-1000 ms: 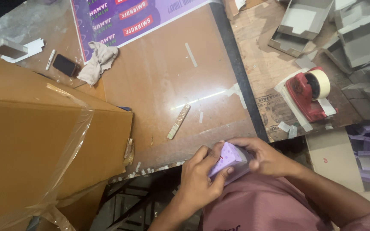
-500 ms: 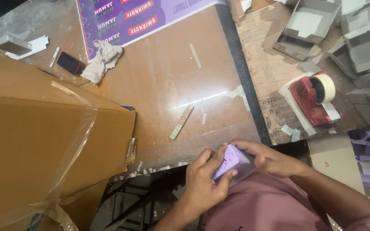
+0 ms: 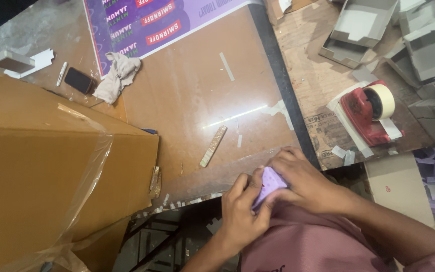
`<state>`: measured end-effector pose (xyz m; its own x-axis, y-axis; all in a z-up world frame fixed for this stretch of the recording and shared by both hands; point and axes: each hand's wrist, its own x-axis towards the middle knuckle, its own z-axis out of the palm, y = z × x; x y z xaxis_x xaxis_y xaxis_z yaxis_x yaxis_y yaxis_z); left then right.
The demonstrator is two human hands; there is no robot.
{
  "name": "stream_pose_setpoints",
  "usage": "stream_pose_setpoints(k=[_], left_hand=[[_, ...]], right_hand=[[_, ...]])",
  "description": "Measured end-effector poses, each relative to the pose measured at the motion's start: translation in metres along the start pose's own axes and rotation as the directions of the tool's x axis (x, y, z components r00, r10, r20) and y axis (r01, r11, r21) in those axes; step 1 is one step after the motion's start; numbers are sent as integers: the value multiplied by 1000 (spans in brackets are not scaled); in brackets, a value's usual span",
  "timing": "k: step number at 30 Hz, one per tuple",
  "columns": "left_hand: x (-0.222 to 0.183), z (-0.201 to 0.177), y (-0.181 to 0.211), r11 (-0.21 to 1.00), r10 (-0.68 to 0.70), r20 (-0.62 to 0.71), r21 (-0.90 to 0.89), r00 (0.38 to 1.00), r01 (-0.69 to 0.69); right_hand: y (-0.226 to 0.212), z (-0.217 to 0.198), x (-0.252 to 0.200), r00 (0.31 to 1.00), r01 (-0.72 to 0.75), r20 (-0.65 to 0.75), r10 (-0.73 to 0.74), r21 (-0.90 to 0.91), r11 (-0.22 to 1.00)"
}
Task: The person assembles small purple cardboard boxes on a workbench. They fold the flaps, press the edges, and use a wooden stick to crease the folds. The person handles multiple boxes one at a time, stacking completed units aside.
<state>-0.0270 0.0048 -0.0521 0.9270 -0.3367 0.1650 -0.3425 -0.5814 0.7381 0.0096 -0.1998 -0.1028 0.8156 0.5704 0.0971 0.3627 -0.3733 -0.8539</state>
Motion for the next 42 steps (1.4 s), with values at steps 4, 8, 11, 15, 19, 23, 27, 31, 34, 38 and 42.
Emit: stream_pose_setpoints(k=[4,8,11,15,19,23,27,31,34,38,42], left_hand=[[-1,10,-18,991,133,-34,33,991,-132],[-3,16,-40,981,156,-180,-89,971,-174],[-13,20,-55,908,-41,-232,-414,972,-61],[-23,32,-68,752,-116,-269,-653,956,-93],[-30,42,-70,719,-94,-216,-690,972,-84],[-24,44,-69,727,-74,-208,-680,975,-90],[-23,44,-69,840,120,-238,-492,964,-226],[-16,35,-74,890,335,-218,-244,916,-384],[-17,23,-73,842,523,-126,-78,843,-534],[-15,14,-63,719,690,-58,177,722,-672],[-9,7,-49,556,792,12,398,610,-730]], right_hand=[[1,-11,8,991,-70,112,79,-78,994],[8,-33,-6,979,154,-124,-160,-53,987],[22,-36,-18,970,66,-241,35,400,914],[34,-9,-28,979,46,-162,121,761,647],[37,13,-39,975,82,-198,101,743,664],[36,24,-37,945,193,-321,68,710,677],[37,40,-37,917,268,-395,57,715,645],[52,52,-35,874,345,-483,48,686,641],[69,51,-41,922,303,-387,33,769,562],[77,45,-45,928,366,-368,-62,862,351],[54,35,-50,950,312,-312,21,950,36]])
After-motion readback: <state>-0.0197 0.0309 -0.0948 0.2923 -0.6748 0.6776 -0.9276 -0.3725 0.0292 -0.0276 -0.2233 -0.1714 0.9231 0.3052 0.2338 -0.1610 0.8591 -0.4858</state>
